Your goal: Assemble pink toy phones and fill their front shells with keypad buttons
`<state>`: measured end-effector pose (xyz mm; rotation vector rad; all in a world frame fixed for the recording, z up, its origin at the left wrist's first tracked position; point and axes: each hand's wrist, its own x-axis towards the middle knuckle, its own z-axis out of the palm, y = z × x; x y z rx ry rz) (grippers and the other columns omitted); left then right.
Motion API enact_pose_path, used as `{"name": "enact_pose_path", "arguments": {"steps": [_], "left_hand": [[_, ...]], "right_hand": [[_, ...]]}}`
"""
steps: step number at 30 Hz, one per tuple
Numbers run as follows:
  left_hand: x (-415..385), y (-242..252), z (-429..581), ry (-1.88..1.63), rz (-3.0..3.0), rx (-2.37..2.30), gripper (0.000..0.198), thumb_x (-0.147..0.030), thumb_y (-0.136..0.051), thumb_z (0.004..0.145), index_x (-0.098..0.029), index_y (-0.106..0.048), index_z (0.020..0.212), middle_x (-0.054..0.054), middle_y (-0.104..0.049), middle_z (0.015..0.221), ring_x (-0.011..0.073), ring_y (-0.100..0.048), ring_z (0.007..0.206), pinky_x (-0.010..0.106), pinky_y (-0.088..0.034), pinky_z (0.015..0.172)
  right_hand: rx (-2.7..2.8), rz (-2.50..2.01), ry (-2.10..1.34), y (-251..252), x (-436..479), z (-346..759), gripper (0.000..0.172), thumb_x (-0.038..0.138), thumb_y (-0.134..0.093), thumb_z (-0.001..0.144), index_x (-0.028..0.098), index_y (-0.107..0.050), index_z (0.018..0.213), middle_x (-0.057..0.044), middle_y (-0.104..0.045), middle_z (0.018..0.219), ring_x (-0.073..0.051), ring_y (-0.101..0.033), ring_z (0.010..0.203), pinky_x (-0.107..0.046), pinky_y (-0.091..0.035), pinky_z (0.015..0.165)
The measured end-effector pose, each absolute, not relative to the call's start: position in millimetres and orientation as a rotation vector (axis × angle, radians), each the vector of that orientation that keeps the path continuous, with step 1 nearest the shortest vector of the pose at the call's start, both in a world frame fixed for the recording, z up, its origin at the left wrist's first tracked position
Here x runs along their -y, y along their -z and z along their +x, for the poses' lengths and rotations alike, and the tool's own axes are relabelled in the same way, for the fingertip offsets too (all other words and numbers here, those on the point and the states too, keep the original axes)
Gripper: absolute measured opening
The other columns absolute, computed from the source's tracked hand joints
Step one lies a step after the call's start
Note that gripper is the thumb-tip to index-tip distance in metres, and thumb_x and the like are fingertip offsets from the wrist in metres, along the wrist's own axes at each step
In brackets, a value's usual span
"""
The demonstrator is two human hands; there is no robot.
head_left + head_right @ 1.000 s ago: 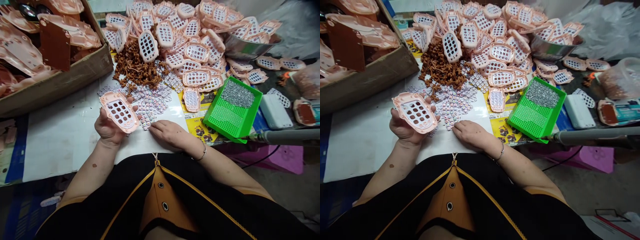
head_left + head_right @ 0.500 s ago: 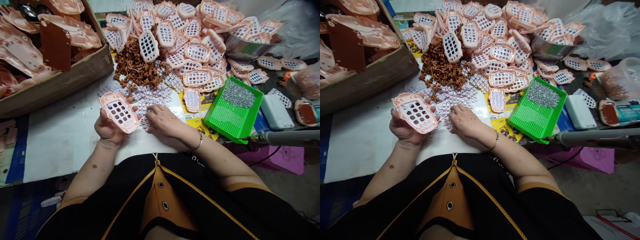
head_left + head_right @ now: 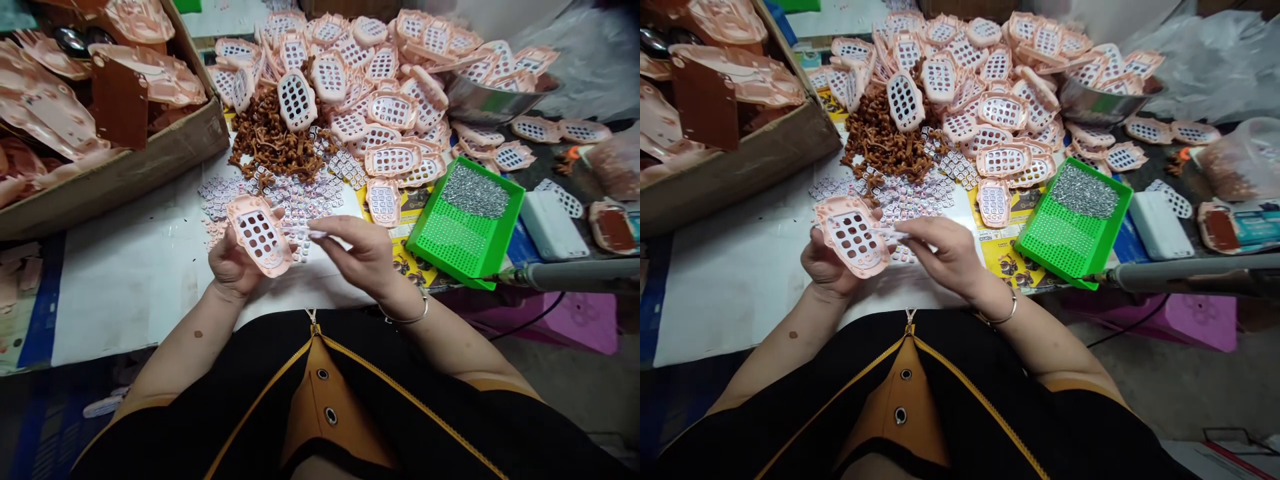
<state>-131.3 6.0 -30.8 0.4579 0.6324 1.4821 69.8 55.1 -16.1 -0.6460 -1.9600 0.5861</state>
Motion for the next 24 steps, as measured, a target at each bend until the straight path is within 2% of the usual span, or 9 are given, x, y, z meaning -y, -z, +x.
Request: {"name": "enact_pose_path", "arguments": {"steps": [4, 8, 13, 17, 20, 24], "left_hand": [[-2.1, 34.3, -124.6, -1.45, 0.415, -0.709, 0.063, -0.05, -0.082, 0.066, -0.019, -0.068, 0.12, 0.01, -0.077, 0.111, 0.0358, -0.065, 0.123, 0.046, -0.056, 0.1], [-0.7, 35.8, -124.7, -1.433, 0.369, -0.781, 0.069, -0.049, -0.086, 0.059, -0.02, -0.07, 0.12, 0.007, -0.078, 0.103, 0.0321, -0.071, 0.11, 0.041, -0.059, 0.093], [0.0, 35.5, -127.5, -1.396, 0.363, -0.764, 0.074, -0.049, -0.087, 0.058, -0.022, -0.068, 0.124, 0.006, -0.077, 0.104, 0.03, -0.074, 0.101, 0.041, -0.06, 0.089], [-0.5, 35.6, -128.1, -1.391, 0.386, -0.783, 0.071, -0.051, -0.087, 0.058, -0.021, -0.07, 0.119, 0.008, -0.077, 0.106, 0.0342, -0.07, 0.112, 0.045, -0.059, 0.094], [-1.6, 33.9, -127.4, -1.396, 0.405, -0.79, 0.069, -0.054, -0.086, 0.058, -0.019, -0.072, 0.115, 0.01, -0.076, 0.113, 0.0367, -0.062, 0.126, 0.046, -0.055, 0.103], [-1.4, 32.0, -126.6, -1.327, 0.453, -0.76, 0.076, -0.061, -0.083, 0.061, -0.018, -0.068, 0.122, 0.013, -0.071, 0.125, 0.0391, -0.05, 0.139, 0.051, -0.047, 0.112]], "right_hand": [[2.086, -0.424, -0.391, 22.9, -51.2, 50.2, 0.026, 0.019, -0.055, 0.098, 0.021, -0.071, 0.118, -0.009, -0.076, 0.119, -0.018, -0.07, 0.116, -0.033, -0.061, 0.093], [2.15, -0.401, -0.207, 35.4, -56.3, 42.8, 0.027, 0.023, -0.05, 0.101, 0.02, -0.073, 0.115, -0.008, -0.077, 0.117, -0.019, -0.07, 0.116, -0.036, -0.062, 0.093], [2.295, -0.367, -0.198, 31.4, -59.6, 48.1, 0.028, 0.023, -0.051, 0.1, 0.02, -0.071, 0.119, -0.007, -0.077, 0.117, -0.022, -0.067, 0.12, -0.041, -0.059, 0.096], [2.431, -0.408, -0.159, 25.0, -58.5, 50.2, 0.034, 0.039, -0.052, 0.101, 0.02, -0.07, 0.122, -0.007, -0.075, 0.124, -0.025, -0.063, 0.124, -0.043, -0.053, 0.102], [2.46, -0.388, -0.047, 23.8, -55.2, 49.9, 0.052, 0.056, -0.051, 0.098, 0.015, -0.068, 0.125, -0.01, -0.073, 0.128, -0.028, -0.062, 0.124, -0.044, -0.049, 0.106], [2.518, -0.329, -0.008, 23.6, -47.7, 49.7, 0.077, 0.071, -0.046, 0.092, 0.009, -0.059, 0.137, -0.017, -0.065, 0.139, -0.03, -0.056, 0.134, -0.047, -0.041, 0.116]]}}
